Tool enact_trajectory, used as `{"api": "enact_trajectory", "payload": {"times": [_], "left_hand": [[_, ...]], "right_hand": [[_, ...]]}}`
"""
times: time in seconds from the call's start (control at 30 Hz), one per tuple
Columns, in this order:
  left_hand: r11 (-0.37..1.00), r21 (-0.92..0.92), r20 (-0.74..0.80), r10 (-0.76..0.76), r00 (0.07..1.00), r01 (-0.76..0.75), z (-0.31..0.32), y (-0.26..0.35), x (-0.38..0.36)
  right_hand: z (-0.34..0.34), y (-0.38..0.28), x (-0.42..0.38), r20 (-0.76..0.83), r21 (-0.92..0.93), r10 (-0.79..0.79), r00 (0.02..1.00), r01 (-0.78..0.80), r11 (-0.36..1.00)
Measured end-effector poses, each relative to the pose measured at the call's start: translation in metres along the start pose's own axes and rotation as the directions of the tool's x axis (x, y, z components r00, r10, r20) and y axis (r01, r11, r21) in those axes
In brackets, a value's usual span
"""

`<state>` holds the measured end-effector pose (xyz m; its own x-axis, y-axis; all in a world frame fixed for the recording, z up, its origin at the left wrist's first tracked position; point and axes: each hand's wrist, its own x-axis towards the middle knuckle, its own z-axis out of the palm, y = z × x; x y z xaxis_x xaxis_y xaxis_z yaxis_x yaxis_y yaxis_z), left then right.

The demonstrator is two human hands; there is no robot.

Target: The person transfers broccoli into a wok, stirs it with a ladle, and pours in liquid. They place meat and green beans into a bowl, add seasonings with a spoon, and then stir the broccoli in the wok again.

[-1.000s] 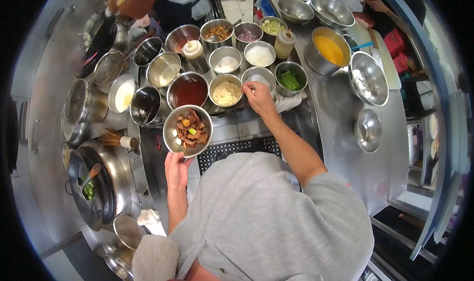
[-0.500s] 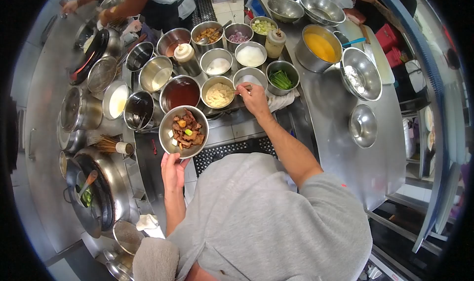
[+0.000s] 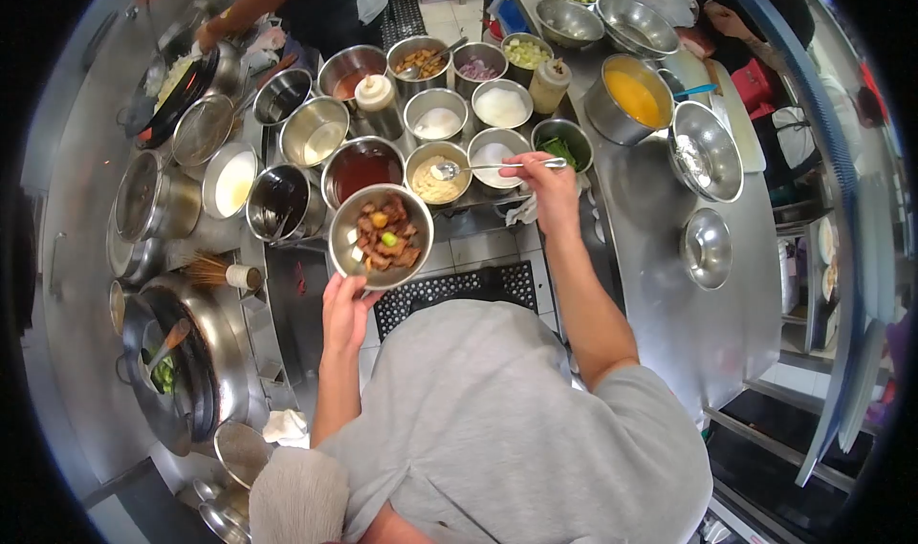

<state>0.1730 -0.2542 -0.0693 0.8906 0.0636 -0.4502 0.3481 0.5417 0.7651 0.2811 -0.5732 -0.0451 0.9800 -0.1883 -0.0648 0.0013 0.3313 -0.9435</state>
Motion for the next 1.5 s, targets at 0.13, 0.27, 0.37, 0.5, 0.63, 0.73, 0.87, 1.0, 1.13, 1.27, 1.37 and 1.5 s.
{"api": "enact_trajectory", "payload": {"times": [0.13, 0.27, 0.37, 0.5, 0.63, 0.73, 0.87, 1.0, 1.13, 1.27, 1.37, 1.5], "left_hand": [[0.998, 0.022, 0.112, -0.061, 0.992, 0.059, 0.013, 0.008, 0.018], [0.992, 0.03, 0.234, -0.123, 0.964, 0.12, 0.015, 0.016, 0.031], [0.988, 0.034, 0.26, -0.156, 0.953, 0.153, 0.011, 0.016, 0.038], [0.987, 0.052, 0.203, -0.162, 0.966, 0.154, 0.012, 0.021, 0.036], [0.993, 0.026, 0.118, -0.118, 0.986, 0.116, 0.015, 0.018, 0.025], [0.998, 0.007, 0.033, -0.057, 0.998, 0.057, 0.022, 0.019, 0.013], [0.999, -0.017, -0.081, 0.049, 0.995, -0.051, 0.03, 0.02, 0.004], [0.99, -0.052, -0.185, 0.116, 0.976, -0.128, 0.042, 0.018, -0.003], [0.993, -0.037, -0.187, 0.104, 0.977, -0.112, 0.033, 0.021, 0.0], [0.992, 0.002, -0.188, 0.121, 0.975, -0.123, 0.027, 0.029, 0.015], [0.993, 0.019, -0.204, 0.121, 0.971, -0.119, 0.026, 0.031, 0.015], [0.992, 0.013, -0.201, 0.125, 0.972, -0.125, 0.032, 0.031, 0.019]], "right_hand": [[0.029, -0.038, -0.029, 0.115, -0.091, -0.093, 0.989, 0.104, 0.99], [0.052, -0.046, -0.059, 0.328, -0.395, -0.137, 0.935, 0.268, 0.879], [0.065, -0.064, -0.071, 0.529, -0.648, -0.412, 0.742, 0.667, 0.368], [0.046, -0.056, -0.051, 0.242, -0.563, -0.452, 0.859, 0.503, 0.656], [0.029, -0.002, 0.041, 0.027, -0.415, -0.289, 0.957, 0.274, 0.868], [0.032, 0.045, 0.108, 0.128, -0.545, -0.276, 0.953, 0.3, 0.783], [0.044, 0.077, 0.153, 0.18, -0.649, -0.249, 0.951, 0.306, 0.696], [0.043, 0.099, 0.163, 0.165, -0.621, -0.274, 0.948, 0.315, 0.718], [0.042, 0.11, 0.17, 0.175, -0.612, -0.33, 0.928, 0.365, 0.702], [0.05, 0.102, 0.168, 0.123, -0.56, -0.231, 0.965, 0.26, 0.786], [0.05, 0.104, 0.167, 0.119, -0.569, -0.198, 0.973, 0.231, 0.789], [0.051, 0.104, 0.169, 0.136, -0.576, -0.205, 0.969, 0.246, 0.78]]}}
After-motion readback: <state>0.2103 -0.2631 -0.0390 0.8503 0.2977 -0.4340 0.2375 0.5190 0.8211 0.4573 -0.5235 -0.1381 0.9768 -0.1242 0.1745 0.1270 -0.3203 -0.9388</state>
